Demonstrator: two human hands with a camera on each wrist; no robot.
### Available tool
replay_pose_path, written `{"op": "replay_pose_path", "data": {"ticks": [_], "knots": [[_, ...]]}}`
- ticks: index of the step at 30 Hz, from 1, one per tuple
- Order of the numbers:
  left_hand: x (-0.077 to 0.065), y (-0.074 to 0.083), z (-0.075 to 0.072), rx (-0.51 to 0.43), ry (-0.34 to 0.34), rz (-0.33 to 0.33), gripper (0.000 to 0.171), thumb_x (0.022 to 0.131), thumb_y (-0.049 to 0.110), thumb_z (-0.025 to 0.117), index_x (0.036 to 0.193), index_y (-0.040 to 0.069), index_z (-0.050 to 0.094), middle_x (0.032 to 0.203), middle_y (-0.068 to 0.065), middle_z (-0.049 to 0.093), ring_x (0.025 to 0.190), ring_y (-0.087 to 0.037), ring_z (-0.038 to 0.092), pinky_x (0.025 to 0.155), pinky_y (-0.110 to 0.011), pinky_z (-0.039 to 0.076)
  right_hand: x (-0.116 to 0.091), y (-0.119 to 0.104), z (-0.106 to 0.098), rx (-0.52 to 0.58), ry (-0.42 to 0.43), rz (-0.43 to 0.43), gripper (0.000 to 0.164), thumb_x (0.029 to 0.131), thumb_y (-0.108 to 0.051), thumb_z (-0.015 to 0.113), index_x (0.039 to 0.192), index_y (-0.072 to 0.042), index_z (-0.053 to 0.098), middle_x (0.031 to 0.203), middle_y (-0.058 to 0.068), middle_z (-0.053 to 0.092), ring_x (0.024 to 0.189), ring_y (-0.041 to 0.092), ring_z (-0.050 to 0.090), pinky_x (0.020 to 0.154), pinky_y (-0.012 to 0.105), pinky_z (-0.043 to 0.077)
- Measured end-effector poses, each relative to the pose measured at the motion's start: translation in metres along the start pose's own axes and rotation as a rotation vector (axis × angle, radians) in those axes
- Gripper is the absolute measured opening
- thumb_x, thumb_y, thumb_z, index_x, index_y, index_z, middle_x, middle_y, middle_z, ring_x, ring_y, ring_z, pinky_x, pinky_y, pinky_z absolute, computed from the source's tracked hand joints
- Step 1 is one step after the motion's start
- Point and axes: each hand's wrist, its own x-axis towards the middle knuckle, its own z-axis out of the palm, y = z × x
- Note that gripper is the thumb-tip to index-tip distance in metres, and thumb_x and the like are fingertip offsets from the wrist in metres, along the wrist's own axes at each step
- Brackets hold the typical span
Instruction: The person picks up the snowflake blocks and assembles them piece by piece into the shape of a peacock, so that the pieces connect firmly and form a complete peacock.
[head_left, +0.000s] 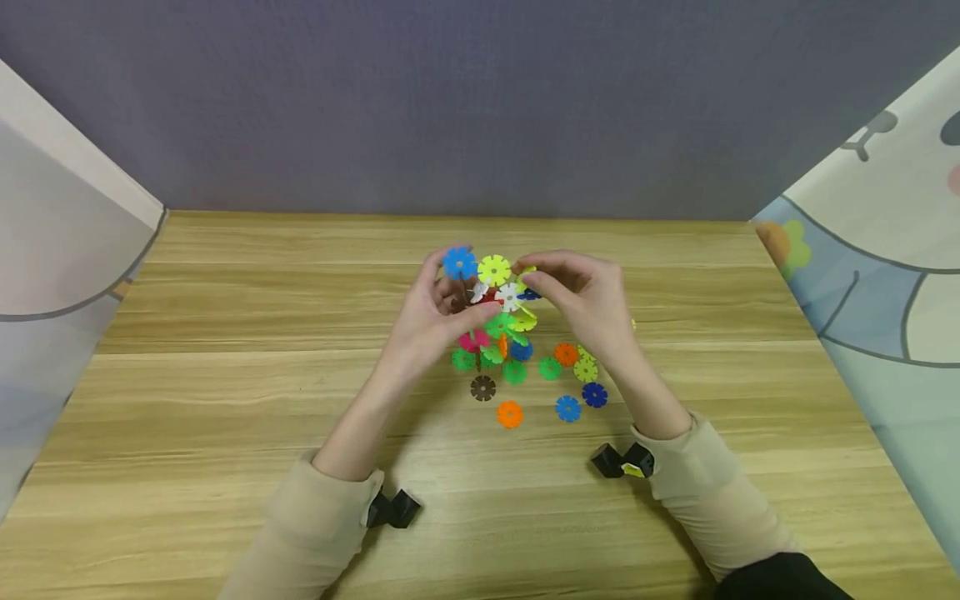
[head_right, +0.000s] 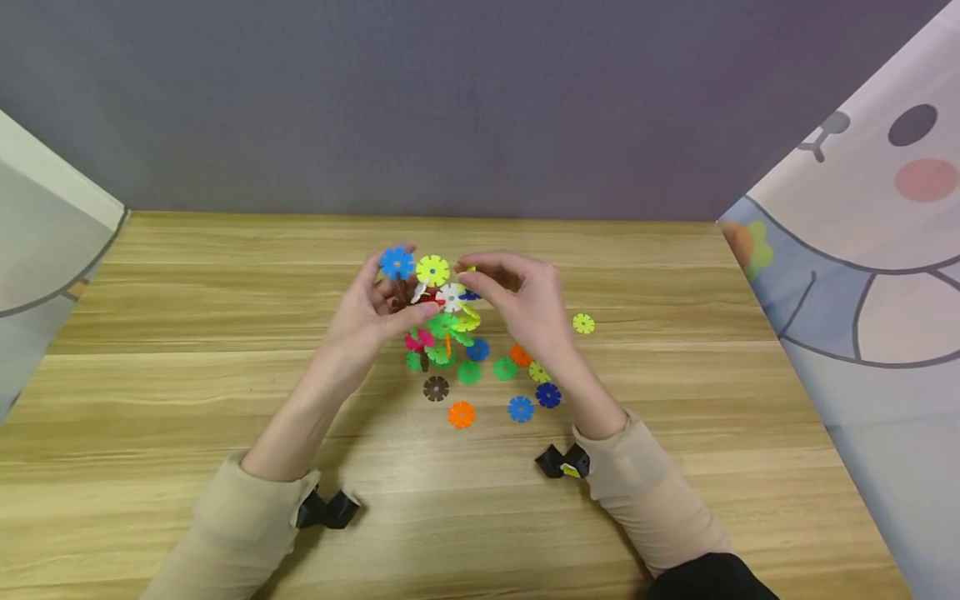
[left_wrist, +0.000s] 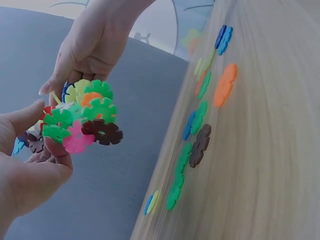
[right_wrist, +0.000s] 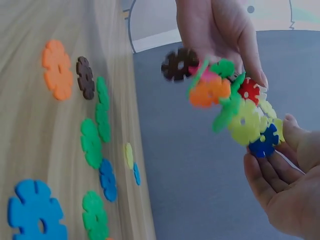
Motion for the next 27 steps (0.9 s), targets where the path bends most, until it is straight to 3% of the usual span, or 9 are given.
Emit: {"op": "replay_pose_path", "data": {"ticks": [5, 11, 21, 27], "knots": [[0.002, -0.004, 0.003, 0.031, -0.019, 0.052, 0.085, 0.083, 0.006, 0.083, 0.152, 0.028, 0.040, 0.117, -0.006, 0.059, 0.105, -0.022, 0.056, 0.090, -0.030, 0.050, -0.001, 0.001, 0.003, 0.010, 0.023, 0.001, 0.018, 0.095, -0.003, 0.072, 0.112, 0.002, 0.076, 0.108, 0.019, 0.078, 0.089, 0.008, 0.075, 0.082, 0.028, 0.063], [0.002, -0.008, 0.008, 0.011, 0.035, 0.096, 0.079, 0.083, -0.002, 0.078, 0.150, 0.023, 0.044, 0.125, -0.010, 0.065, 0.107, -0.021, 0.062, 0.091, -0.025, 0.055, -0.004, 0.002, 0.008, 0.016, 0.017, -0.001, 0.017, 0.094, -0.003, 0.072, 0.110, 0.001, 0.076, 0.108, 0.019, 0.078, 0.088, 0.009, 0.075, 0.079, 0.027, 0.063], [0.000, -0.010, 0.012, -0.002, 0.095, 0.073, 0.070, 0.083, -0.003, 0.081, 0.142, 0.021, 0.052, 0.116, -0.007, 0.066, 0.101, -0.020, 0.060, 0.084, -0.022, 0.053, -0.008, 0.004, 0.015, 0.039, 0.043, -0.010, 0.017, 0.093, -0.001, 0.073, 0.109, 0.004, 0.076, 0.105, 0.022, 0.077, 0.085, 0.009, 0.074, 0.073, 0.023, 0.061], [-0.001, -0.010, 0.013, -0.002, 0.120, 0.064, 0.066, 0.082, -0.003, 0.082, 0.137, 0.018, 0.053, 0.117, -0.006, 0.065, 0.104, -0.021, 0.060, 0.091, -0.027, 0.054, -0.010, 0.004, 0.021, 0.074, 0.074, -0.016, 0.018, 0.091, 0.001, 0.074, 0.108, 0.006, 0.075, 0.104, 0.026, 0.076, 0.085, 0.008, 0.074, 0.075, 0.022, 0.061]]}}
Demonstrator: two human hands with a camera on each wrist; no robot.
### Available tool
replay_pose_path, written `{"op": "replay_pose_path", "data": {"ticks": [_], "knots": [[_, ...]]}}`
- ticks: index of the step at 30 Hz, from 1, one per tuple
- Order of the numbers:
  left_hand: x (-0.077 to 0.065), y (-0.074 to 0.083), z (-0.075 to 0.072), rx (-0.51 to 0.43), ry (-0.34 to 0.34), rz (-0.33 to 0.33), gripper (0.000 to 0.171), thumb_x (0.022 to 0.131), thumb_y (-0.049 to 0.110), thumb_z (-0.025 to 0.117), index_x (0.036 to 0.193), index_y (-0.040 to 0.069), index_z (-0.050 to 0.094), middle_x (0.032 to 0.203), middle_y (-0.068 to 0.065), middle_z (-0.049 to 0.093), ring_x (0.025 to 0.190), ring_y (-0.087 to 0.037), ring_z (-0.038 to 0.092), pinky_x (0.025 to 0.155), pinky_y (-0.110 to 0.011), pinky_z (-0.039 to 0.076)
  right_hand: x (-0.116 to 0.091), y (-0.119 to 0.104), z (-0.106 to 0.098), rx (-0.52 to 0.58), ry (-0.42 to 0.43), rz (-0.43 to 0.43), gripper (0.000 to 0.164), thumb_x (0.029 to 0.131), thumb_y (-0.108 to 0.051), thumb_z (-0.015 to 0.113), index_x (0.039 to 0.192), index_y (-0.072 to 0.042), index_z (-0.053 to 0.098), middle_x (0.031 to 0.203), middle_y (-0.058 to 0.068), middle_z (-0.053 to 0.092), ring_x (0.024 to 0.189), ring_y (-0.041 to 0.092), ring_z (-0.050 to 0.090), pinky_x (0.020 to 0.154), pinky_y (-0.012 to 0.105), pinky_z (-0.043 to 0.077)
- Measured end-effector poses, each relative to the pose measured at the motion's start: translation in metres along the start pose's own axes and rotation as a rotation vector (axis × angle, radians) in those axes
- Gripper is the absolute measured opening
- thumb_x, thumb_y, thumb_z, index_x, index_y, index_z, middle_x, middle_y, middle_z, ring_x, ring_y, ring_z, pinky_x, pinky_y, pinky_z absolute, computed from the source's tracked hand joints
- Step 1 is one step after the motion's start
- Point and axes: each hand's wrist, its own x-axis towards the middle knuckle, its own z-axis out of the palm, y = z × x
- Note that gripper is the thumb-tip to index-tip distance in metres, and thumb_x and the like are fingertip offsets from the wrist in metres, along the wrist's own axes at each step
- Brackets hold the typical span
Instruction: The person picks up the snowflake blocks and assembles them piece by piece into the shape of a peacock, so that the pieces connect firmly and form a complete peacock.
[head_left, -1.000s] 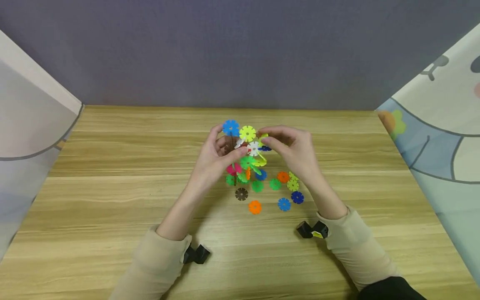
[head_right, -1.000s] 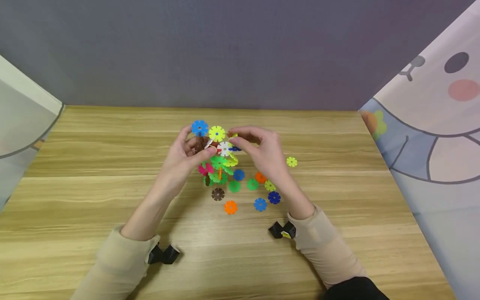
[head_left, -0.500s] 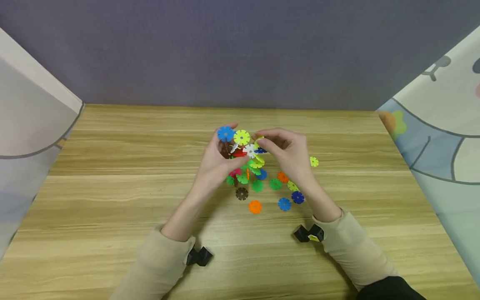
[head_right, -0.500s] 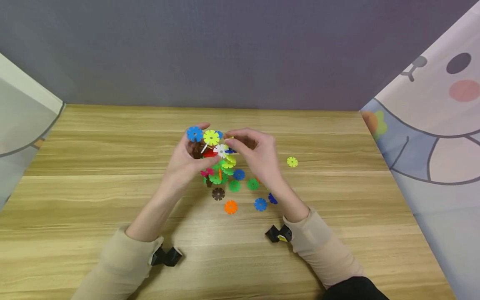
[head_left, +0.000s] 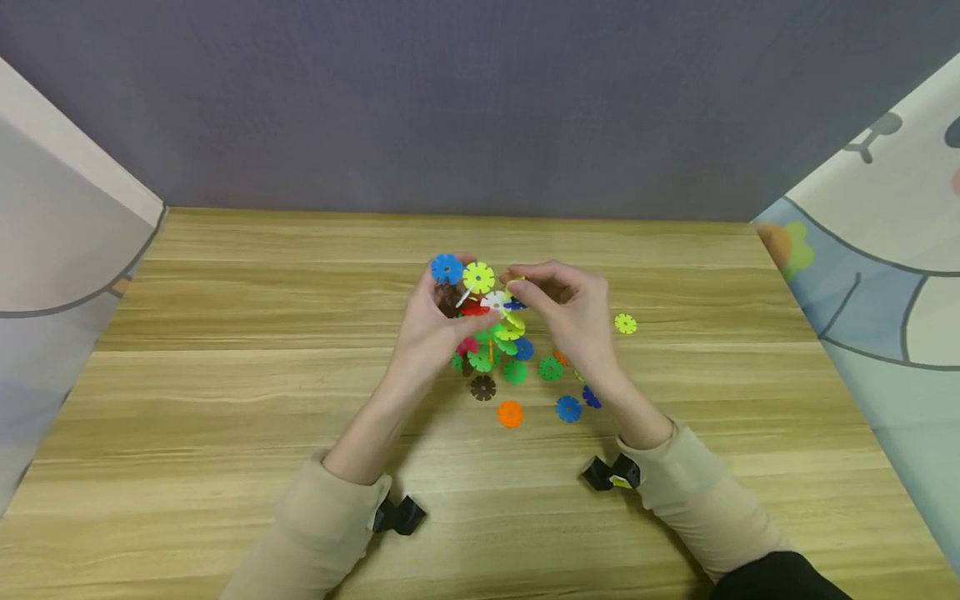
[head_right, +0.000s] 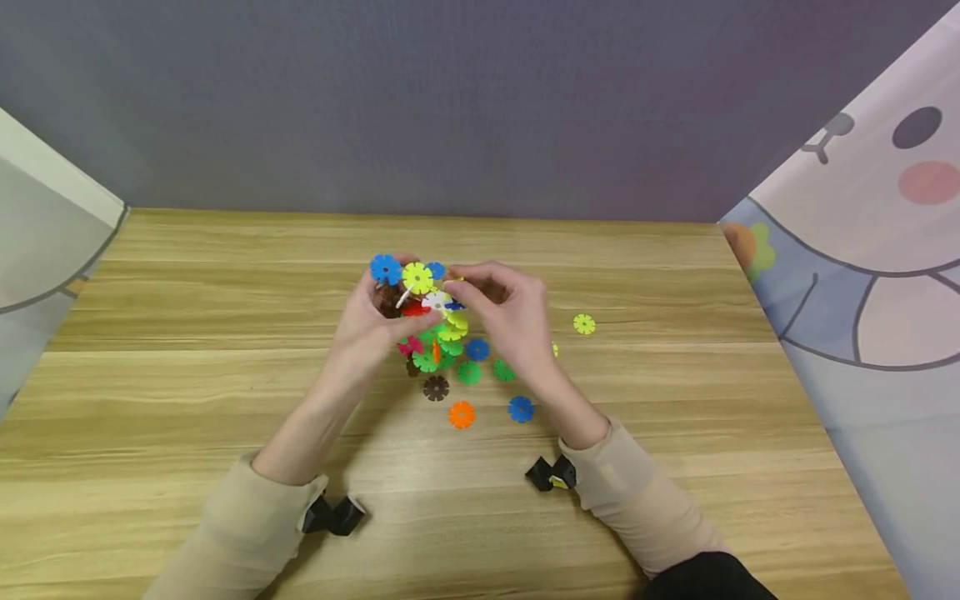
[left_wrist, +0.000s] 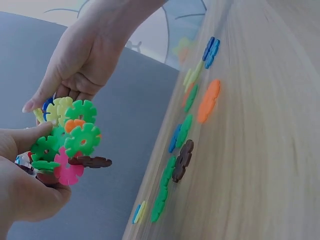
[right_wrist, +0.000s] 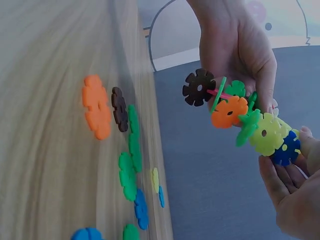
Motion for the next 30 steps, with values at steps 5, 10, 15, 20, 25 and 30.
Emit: {"op": "replay_pose_path", "data": {"ticks": [5, 10, 15, 20, 25, 30], "knots": [[0.001, 0.000, 0.001, -0.003, 0.000, -0.006, 0.062, 0.082, -0.004, 0.081, 0.133, 0.016, 0.053, 0.120, -0.007, 0.065, 0.109, -0.021, 0.061, 0.098, -0.033, 0.054, -0.001, 0.002, 0.001, -0.001, -0.012, -0.017, 0.021, 0.090, 0.004, 0.074, 0.111, 0.007, 0.074, 0.104, 0.027, 0.076, 0.083, 0.007, 0.072, 0.071, 0.019, 0.059], [0.001, 0.001, 0.000, -0.019, -0.002, -0.008, 0.061, 0.082, -0.003, 0.081, 0.133, 0.017, 0.053, 0.121, -0.006, 0.065, 0.111, -0.021, 0.061, 0.100, -0.035, 0.053, 0.000, 0.003, -0.001, -0.006, -0.022, -0.014, 0.020, 0.091, 0.003, 0.074, 0.110, 0.005, 0.075, 0.105, 0.024, 0.077, 0.082, 0.008, 0.071, 0.071, 0.019, 0.057], [0.002, 0.002, -0.002, -0.065, -0.041, -0.019, 0.060, 0.082, -0.002, 0.081, 0.131, 0.019, 0.053, 0.121, -0.004, 0.066, 0.113, -0.021, 0.062, 0.100, -0.031, 0.054, 0.002, 0.003, -0.004, -0.017, -0.029, 0.002, 0.018, 0.093, -0.003, 0.073, 0.110, 0.001, 0.076, 0.103, 0.010, 0.079, 0.081, 0.010, 0.069, 0.072, 0.021, 0.058], [0.003, 0.001, -0.003, -0.098, -0.094, -0.045, 0.059, 0.083, 0.006, 0.083, 0.132, 0.022, 0.054, 0.122, -0.003, 0.065, 0.113, -0.022, 0.062, 0.099, -0.032, 0.053, 0.004, 0.004, -0.009, 0.030, -0.044, 0.044, 0.023, 0.096, -0.005, 0.071, 0.118, 0.001, 0.072, 0.102, -0.007, 0.079, 0.088, 0.013, 0.072, 0.078, 0.023, 0.060], [0.002, 0.002, -0.006, -0.096, -0.104, -0.071, 0.046, 0.091, 0.024, 0.078, 0.131, 0.020, 0.057, 0.126, -0.002, 0.061, 0.120, -0.021, 0.055, 0.108, -0.042, 0.045, 0.006, 0.005, -0.017, 0.041, -0.074, 0.102, 0.026, 0.101, -0.012, 0.066, 0.124, -0.002, 0.071, 0.108, -0.007, 0.079, 0.100, 0.015, 0.072, 0.090, 0.027, 0.060], [0.001, 0.004, -0.007, -0.098, -0.093, -0.097, 0.036, 0.096, 0.031, 0.073, 0.124, 0.014, 0.059, 0.123, -0.002, 0.062, 0.118, -0.021, 0.056, 0.111, -0.043, 0.043, 0.011, 0.007, -0.028, 0.042, -0.098, 0.135, 0.030, 0.106, -0.021, 0.059, 0.125, -0.002, 0.070, 0.114, -0.004, 0.078, 0.103, 0.017, 0.072, 0.095, 0.028, 0.060]]}}
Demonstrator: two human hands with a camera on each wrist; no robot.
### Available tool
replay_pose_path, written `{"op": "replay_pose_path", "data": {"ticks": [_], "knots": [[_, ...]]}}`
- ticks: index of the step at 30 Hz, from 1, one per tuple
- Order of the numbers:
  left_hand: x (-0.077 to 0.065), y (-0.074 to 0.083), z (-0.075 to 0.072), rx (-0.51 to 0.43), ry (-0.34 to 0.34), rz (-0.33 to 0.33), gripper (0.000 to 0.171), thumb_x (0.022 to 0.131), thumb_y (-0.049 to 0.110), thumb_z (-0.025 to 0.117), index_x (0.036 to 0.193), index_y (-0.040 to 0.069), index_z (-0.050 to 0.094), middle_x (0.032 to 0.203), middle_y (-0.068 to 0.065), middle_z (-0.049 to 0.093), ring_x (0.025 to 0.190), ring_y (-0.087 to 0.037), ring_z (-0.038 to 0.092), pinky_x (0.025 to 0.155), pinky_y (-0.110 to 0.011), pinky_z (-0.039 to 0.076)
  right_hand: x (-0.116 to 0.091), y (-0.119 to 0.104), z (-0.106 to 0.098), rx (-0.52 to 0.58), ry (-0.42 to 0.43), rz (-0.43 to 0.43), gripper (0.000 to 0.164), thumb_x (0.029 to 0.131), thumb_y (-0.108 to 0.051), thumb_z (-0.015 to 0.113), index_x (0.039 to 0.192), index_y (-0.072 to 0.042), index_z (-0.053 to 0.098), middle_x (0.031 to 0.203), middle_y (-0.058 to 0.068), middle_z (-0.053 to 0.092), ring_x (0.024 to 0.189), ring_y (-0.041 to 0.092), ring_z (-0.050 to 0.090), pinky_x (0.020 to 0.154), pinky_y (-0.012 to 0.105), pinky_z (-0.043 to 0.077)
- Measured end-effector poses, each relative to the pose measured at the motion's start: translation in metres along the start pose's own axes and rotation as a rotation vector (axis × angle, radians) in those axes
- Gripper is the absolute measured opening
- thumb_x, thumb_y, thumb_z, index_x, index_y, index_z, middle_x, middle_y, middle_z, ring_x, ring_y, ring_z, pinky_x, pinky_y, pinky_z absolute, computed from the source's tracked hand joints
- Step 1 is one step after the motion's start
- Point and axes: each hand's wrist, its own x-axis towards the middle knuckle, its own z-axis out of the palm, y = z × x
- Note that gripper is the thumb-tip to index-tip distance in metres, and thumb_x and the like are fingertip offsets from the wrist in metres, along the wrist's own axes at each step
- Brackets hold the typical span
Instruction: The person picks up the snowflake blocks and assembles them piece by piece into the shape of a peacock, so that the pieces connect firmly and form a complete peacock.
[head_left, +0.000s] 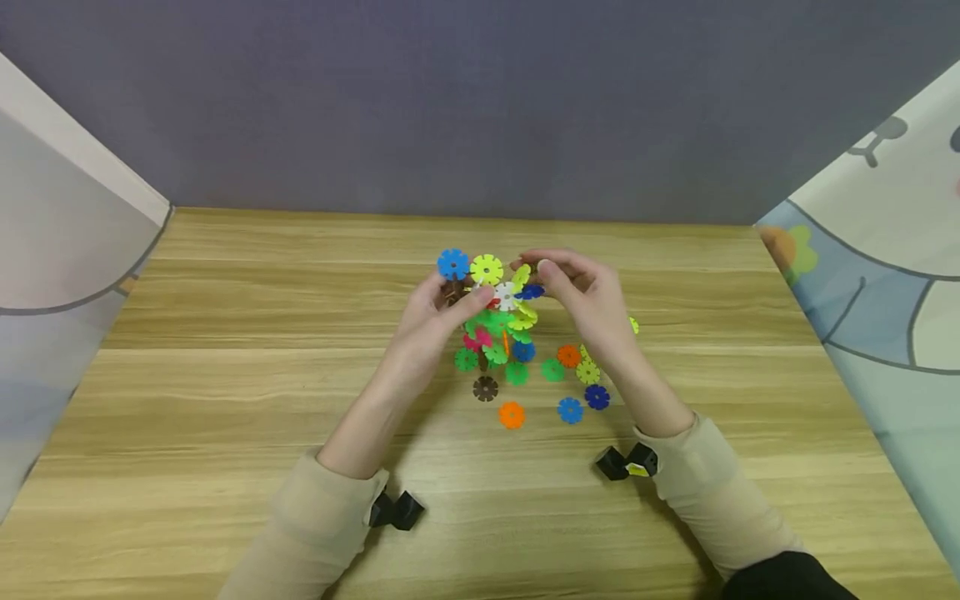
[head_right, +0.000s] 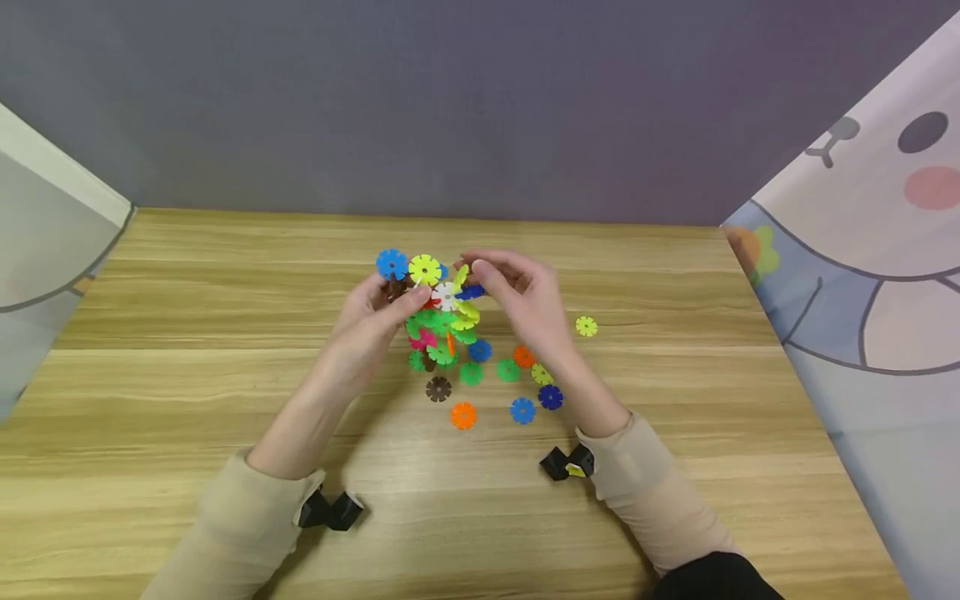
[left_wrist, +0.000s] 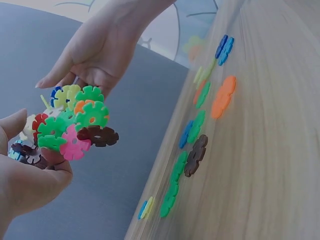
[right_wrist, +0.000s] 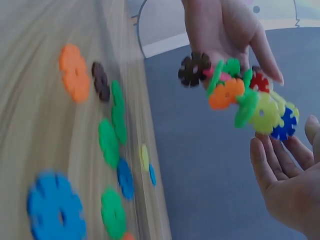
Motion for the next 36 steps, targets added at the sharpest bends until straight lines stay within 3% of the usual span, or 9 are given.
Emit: {"op": "replay_pose_path", "data": {"ticks": [5, 8, 12, 18, 25, 36], "knots": [[0.000, 0.000, 0.000, -0.023, 0.008, 0.006, 0.035, 0.097, 0.032, 0.071, 0.125, 0.014, 0.059, 0.125, -0.001, 0.063, 0.121, -0.020, 0.056, 0.116, -0.043, 0.040, 0.006, 0.006, -0.021, 0.060, -0.050, 0.035, 0.036, 0.107, -0.021, 0.056, 0.126, 0.009, 0.065, 0.113, 0.003, 0.077, 0.102, 0.022, 0.075, 0.092, 0.032, 0.062], [0.000, 0.000, -0.001, -0.023, 0.015, 0.012, 0.034, 0.097, 0.032, 0.070, 0.124, 0.015, 0.059, 0.127, -0.001, 0.062, 0.126, -0.020, 0.054, 0.119, -0.044, 0.037, 0.008, 0.015, -0.039, 0.044, -0.098, 0.072, 0.036, 0.106, -0.022, 0.058, 0.125, 0.008, 0.066, 0.114, 0.007, 0.077, 0.104, 0.025, 0.075, 0.090, 0.032, 0.062], [0.001, 0.000, -0.002, -0.054, 0.032, 0.036, 0.026, 0.097, 0.029, 0.070, 0.115, 0.015, 0.059, 0.119, 0.000, 0.060, 0.121, -0.019, 0.053, 0.115, -0.042, 0.040, 0.009, 0.028, -0.066, -0.069, -0.164, 0.133, 0.034, 0.104, -0.022, 0.062, 0.126, 0.004, 0.067, 0.119, 0.009, 0.075, 0.106, 0.021, 0.074, 0.092, 0.033, 0.062], [0.004, -0.001, -0.002, -0.126, 0.035, 0.075, 0.019, 0.096, 0.023, 0.071, 0.109, 0.015, 0.059, 0.108, 0.002, 0.060, 0.110, -0.018, 0.055, 0.108, -0.038, 0.044, 0.003, 0.047, -0.109, -0.335, -0.210, 0.234, 0.033, 0.099, -0.022, 0.071, 0.126, -0.004, 0.070, 0.124, 0.010, 0.074, 0.106, 0.015, 0.072, 0.088, 0.027, 0.061], [0.005, 0.001, 0.000, -0.144, 0.047, 0.069, 0.019, 0.097, 0.023, 0.070, 0.111, 0.015, 0.060, 0.109, 0.003, 0.062, 0.111, -0.017, 0.056, 0.109, -0.037, 0.044, -0.009, 0.072, -0.148, -0.414, -0.295, 0.174, 0.036, 0.091, -0.005, 0.077, 0.125, 0.003, 0.070, 0.119, 0.012, 0.076, 0.101, 0.005, 0.071, 0.085, 0.015, 0.058], [0.006, 0.002, -0.002, -0.189, 0.058, 0.061, 0.013, 0.099, 0.021, 0.067, 0.106, 0.015, 0.058, 0.099, 0.004, 0.064, 0.096, -0.014, 0.059, 0.092, -0.029, 0.048, -0.016, 0.085, -0.171, -0.547, -0.410, 0.090, 0.041, 0.082, -0.002, 0.084, 0.121, -0.003, 0.074, 0.116, 0.015, 0.070, 0.090, 0.009, 0.063, 0.072, 0.016, 0.053]]}}
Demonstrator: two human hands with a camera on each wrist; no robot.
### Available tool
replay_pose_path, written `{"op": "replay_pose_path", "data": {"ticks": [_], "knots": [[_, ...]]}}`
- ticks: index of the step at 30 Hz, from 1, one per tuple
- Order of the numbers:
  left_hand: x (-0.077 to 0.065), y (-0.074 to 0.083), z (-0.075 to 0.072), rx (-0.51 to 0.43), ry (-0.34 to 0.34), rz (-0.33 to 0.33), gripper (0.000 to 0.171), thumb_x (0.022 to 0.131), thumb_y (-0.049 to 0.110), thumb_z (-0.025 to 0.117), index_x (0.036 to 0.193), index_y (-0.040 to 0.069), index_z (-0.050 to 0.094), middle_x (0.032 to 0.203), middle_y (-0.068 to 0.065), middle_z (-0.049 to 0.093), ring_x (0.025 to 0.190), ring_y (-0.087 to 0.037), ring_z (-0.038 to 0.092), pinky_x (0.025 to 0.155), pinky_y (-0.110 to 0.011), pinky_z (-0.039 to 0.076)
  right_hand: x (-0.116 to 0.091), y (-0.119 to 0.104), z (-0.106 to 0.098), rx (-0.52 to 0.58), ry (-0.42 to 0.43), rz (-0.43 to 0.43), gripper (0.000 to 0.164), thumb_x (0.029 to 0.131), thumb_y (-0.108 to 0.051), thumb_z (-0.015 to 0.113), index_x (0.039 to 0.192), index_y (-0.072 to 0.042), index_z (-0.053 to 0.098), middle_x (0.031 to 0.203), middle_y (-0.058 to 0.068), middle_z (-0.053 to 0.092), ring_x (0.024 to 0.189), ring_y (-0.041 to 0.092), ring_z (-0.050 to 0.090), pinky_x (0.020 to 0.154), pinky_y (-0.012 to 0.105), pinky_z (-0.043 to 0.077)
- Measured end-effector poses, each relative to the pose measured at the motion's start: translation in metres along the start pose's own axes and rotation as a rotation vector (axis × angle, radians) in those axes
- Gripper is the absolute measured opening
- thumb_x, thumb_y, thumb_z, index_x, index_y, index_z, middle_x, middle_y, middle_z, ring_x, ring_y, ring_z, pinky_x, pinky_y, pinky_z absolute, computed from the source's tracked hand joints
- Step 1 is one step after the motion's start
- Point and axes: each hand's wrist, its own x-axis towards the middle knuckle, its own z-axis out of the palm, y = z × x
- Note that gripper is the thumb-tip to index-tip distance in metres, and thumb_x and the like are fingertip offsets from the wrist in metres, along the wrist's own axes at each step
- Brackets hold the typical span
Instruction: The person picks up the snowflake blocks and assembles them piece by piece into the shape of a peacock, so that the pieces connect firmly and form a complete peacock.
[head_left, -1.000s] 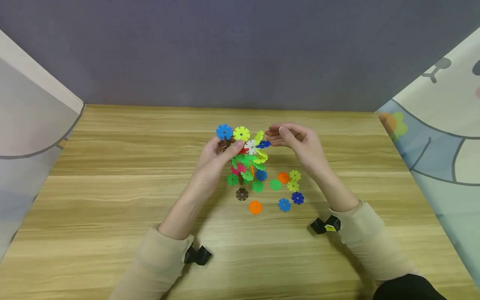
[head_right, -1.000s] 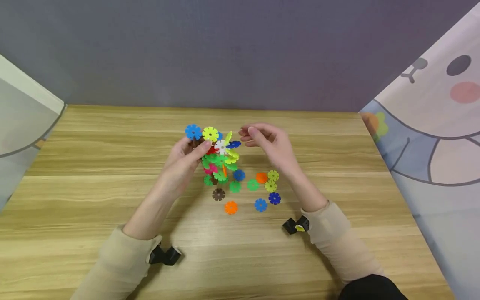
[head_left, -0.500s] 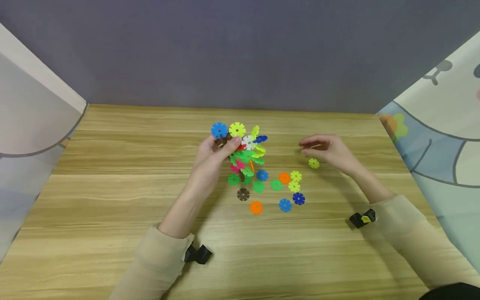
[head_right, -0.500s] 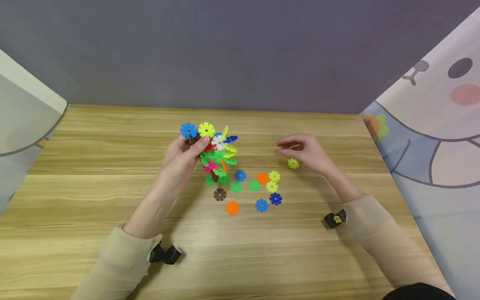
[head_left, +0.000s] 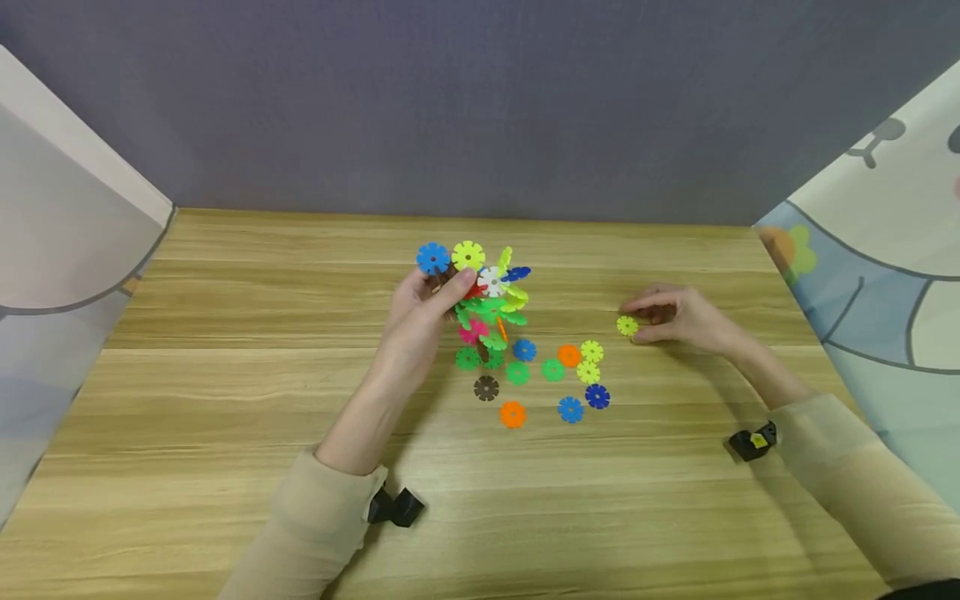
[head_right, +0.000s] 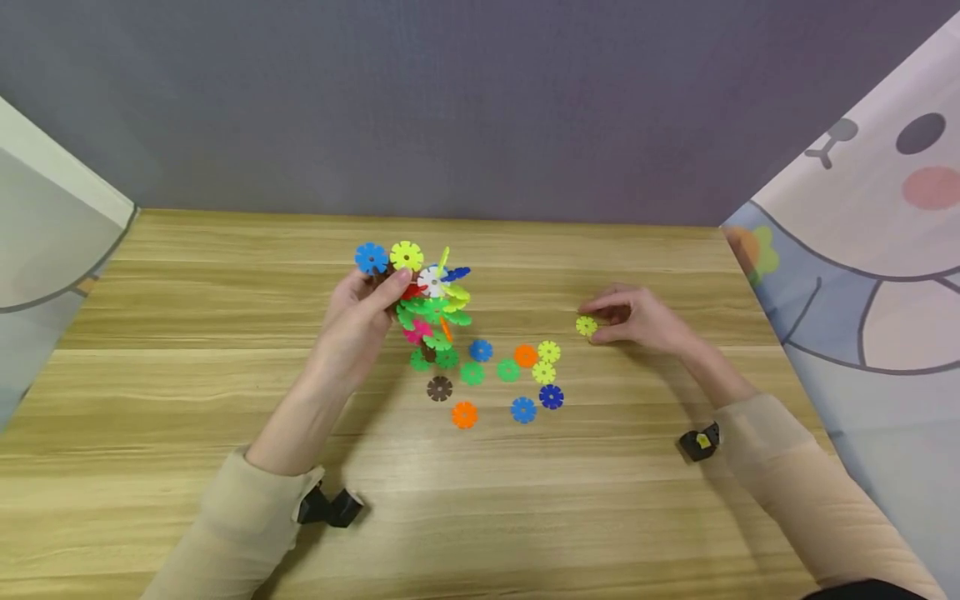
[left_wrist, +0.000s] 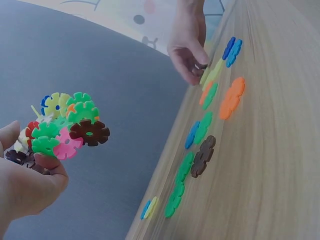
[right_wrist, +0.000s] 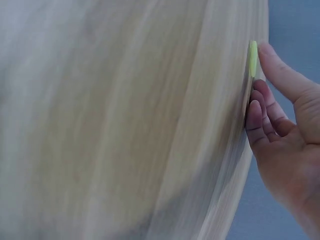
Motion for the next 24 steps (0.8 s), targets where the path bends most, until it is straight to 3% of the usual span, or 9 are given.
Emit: {"op": "replay_pose_path", "data": {"ticks": [6, 12, 15, 19, 24], "knots": [[0.001, -0.001, 0.000, -0.013, -0.012, 0.003, 0.013, 0.099, 0.019, 0.068, 0.107, 0.015, 0.058, 0.100, 0.004, 0.063, 0.099, -0.015, 0.057, 0.097, -0.030, 0.046, 0.001, 0.003, 0.002, -0.122, 0.008, -0.004, 0.030, 0.081, -0.004, 0.085, 0.110, -0.008, 0.077, 0.109, 0.011, 0.070, 0.083, 0.010, 0.057, 0.067, 0.017, 0.050], [0.000, 0.000, 0.002, 0.003, -0.008, -0.012, 0.016, 0.097, 0.021, 0.069, 0.109, 0.015, 0.059, 0.102, 0.003, 0.063, 0.101, -0.016, 0.057, 0.098, -0.033, 0.047, 0.002, -0.001, 0.001, -0.126, 0.037, 0.095, 0.021, 0.084, -0.004, 0.083, 0.101, -0.006, 0.072, 0.091, 0.009, 0.069, 0.076, 0.003, 0.059, 0.065, 0.017, 0.050], [-0.001, 0.000, 0.003, 0.017, -0.010, -0.015, 0.018, 0.096, 0.022, 0.070, 0.110, 0.015, 0.060, 0.103, 0.003, 0.062, 0.102, -0.016, 0.057, 0.100, -0.034, 0.047, 0.003, -0.006, 0.003, -0.080, 0.072, 0.089, 0.017, 0.089, -0.002, 0.077, 0.105, -0.002, 0.070, 0.090, 0.013, 0.071, 0.074, 0.003, 0.064, 0.065, 0.018, 0.055], [-0.001, -0.001, 0.004, 0.028, -0.010, -0.001, 0.018, 0.095, 0.020, 0.071, 0.108, 0.016, 0.059, 0.102, 0.004, 0.062, 0.103, -0.016, 0.056, 0.099, -0.034, 0.047, 0.007, -0.023, 0.009, 0.019, 0.173, 0.010, 0.022, 0.097, 0.002, 0.067, 0.119, 0.003, 0.069, 0.091, 0.018, 0.070, 0.070, 0.012, 0.068, 0.062, 0.023, 0.058], [-0.002, -0.003, 0.004, 0.077, 0.000, 0.028, 0.018, 0.094, 0.018, 0.073, 0.101, 0.016, 0.056, 0.101, 0.003, 0.057, 0.101, -0.017, 0.054, 0.095, -0.032, 0.047, 0.018, -0.063, 0.015, 0.133, 0.339, -0.041, 0.029, 0.095, 0.001, 0.069, 0.124, 0.001, 0.071, 0.090, 0.001, 0.073, 0.075, 0.012, 0.070, 0.067, 0.019, 0.058]]}}
